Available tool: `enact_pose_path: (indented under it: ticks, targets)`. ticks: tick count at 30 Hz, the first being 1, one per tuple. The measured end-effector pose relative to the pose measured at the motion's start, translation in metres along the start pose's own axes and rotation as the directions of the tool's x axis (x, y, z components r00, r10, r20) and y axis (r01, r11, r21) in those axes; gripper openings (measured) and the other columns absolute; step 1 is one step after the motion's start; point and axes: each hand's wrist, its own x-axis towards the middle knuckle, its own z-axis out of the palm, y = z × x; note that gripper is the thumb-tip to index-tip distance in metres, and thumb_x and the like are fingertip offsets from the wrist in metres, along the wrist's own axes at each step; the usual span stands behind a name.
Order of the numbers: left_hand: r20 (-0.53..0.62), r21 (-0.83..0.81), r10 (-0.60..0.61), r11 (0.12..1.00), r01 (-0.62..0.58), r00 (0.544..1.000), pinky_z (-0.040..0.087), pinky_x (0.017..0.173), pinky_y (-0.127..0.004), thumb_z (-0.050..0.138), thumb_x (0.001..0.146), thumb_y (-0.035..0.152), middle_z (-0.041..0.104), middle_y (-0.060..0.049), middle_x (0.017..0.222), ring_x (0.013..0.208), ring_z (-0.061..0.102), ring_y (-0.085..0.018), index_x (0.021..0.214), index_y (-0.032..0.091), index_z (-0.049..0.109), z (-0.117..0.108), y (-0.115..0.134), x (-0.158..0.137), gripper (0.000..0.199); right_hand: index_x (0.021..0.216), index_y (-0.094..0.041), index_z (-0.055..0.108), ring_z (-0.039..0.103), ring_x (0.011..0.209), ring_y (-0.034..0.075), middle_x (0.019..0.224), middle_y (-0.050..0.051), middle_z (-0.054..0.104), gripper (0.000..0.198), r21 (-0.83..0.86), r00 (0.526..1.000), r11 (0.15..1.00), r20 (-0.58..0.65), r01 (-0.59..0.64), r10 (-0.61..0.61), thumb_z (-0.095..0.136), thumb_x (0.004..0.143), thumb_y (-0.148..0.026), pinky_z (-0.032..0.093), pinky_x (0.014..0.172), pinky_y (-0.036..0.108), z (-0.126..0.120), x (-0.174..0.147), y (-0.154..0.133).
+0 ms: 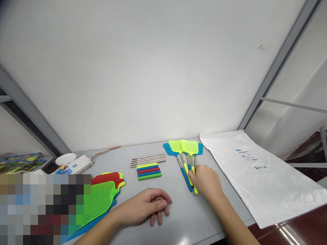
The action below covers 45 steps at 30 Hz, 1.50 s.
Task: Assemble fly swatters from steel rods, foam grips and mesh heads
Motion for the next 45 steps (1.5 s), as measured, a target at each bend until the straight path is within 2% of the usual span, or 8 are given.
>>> enact_pose_path:
  ticks: [13, 20, 25, 30, 31, 35, 40, 45]
  targets:
    - [0.014, -0.027, -0.015, 1.000, 0.016, 1.000, 0.043, 0.051, -0.023, 0.057, 0.088, 0.047, 0.066, -0.007, 0.091, 0.067, 0.065, -0.015, 0.106, 0.015, 0.057, -0.002, 0.001, 0.000, 0.038, 0.063, -0.019, 0.062, 0.063, 0.067, 0.026, 0.070, 0.012, 0.065, 0.033, 0.000, 1.000, 1.000, 0.013, 0.016, -0.016, 0.049, 0.086, -0.039, 0.032, 0.056, 0.031, 0.000, 0.028, 0.000]
    - [-0.001, -0.029, -0.039, 0.999, 0.039, 0.999, 0.042, 0.050, -0.022, 0.058, 0.088, 0.048, 0.065, -0.006, 0.091, 0.066, 0.065, -0.014, 0.105, 0.015, 0.057, -0.002, 0.006, -0.002, 0.038, 0.058, -0.020, 0.056, 0.059, 0.062, 0.024, 0.061, 0.008, 0.061, 0.036, 0.270, 1.000, 0.963, 0.010, -0.009, 0.007, 0.045, 0.086, -0.041, 0.034, 0.056, 0.032, -0.005, 0.030, 0.010]
    - [0.011, -0.032, -0.031, 0.999, 0.032, 0.999, 0.042, 0.050, -0.022, 0.057, 0.089, 0.046, 0.066, -0.007, 0.091, 0.067, 0.066, -0.014, 0.105, 0.015, 0.057, -0.004, 0.004, -0.001, 0.035, 0.087, -0.019, 0.061, 0.055, 0.055, 0.016, 0.065, 0.001, 0.059, 0.053, 0.591, 0.996, 0.806, 0.049, 0.027, -0.070, 0.020, 0.095, -0.051, 0.041, 0.053, 0.028, -0.001, 0.023, 0.012]
    - [0.018, -0.036, -0.028, 0.999, 0.029, 0.999, 0.042, 0.050, -0.022, 0.057, 0.089, 0.046, 0.065, -0.007, 0.092, 0.067, 0.065, -0.014, 0.106, 0.015, 0.057, -0.005, 0.001, 0.000, 0.035, 0.107, -0.018, 0.050, 0.040, 0.044, 0.012, 0.061, -0.005, 0.046, 0.055, 0.859, 0.998, 0.510, 0.064, -0.045, -0.020, 0.027, 0.091, -0.065, 0.034, 0.042, 0.026, 0.011, 0.016, 0.004]
    - [0.016, -0.036, -0.030, 0.999, 0.030, 0.999, 0.041, 0.050, -0.022, 0.057, 0.089, 0.046, 0.065, -0.007, 0.092, 0.067, 0.065, -0.014, 0.106, 0.015, 0.057, -0.005, 0.001, 0.000, 0.035, 0.107, -0.019, 0.049, 0.041, 0.044, 0.013, 0.062, -0.005, 0.047, 0.054, 0.858, 0.998, 0.511, 0.070, -0.056, -0.008, 0.028, 0.091, -0.066, 0.035, 0.042, 0.026, 0.013, 0.016, 0.004]
    - [0.019, -0.050, -0.034, 0.998, 0.035, 0.999, 0.041, 0.050, -0.022, 0.057, 0.089, 0.046, 0.065, -0.006, 0.091, 0.068, 0.065, -0.015, 0.107, 0.015, 0.057, -0.005, 0.002, 0.000, 0.035, 0.097, -0.021, 0.052, 0.048, 0.045, 0.016, 0.058, -0.003, 0.053, 0.047, 0.732, 0.997, 0.677, 0.065, -0.074, 0.040, 0.030, 0.091, -0.061, 0.035, 0.045, 0.027, 0.018, 0.020, 0.009]
    - [0.022, -0.066, -0.019, 0.998, 0.020, 1.000, 0.040, 0.049, -0.021, 0.056, 0.090, 0.044, 0.064, -0.005, 0.090, 0.067, 0.065, -0.014, 0.107, 0.015, 0.057, -0.006, 0.000, 0.001, 0.033, 0.067, -0.022, 0.052, 0.054, 0.059, 0.021, 0.060, 0.005, 0.057, 0.035, 0.461, 0.995, 0.883, -0.006, -0.083, 0.096, 0.041, 0.090, -0.046, 0.028, 0.053, 0.029, 0.019, 0.023, 0.015]
    - [0.022, -0.082, -0.016, 0.996, 0.018, 1.000, 0.040, 0.048, -0.020, 0.056, 0.090, 0.041, 0.065, -0.005, 0.090, 0.067, 0.065, -0.014, 0.106, 0.015, 0.057, -0.006, -0.002, 0.002, 0.031, 0.063, -0.021, 0.054, 0.055, 0.061, 0.022, 0.064, 0.009, 0.060, 0.038, 0.283, 0.998, 0.958, 0.033, -0.052, 0.045, 0.041, 0.092, -0.041, 0.027, 0.054, 0.030, 0.016, 0.024, 0.013]
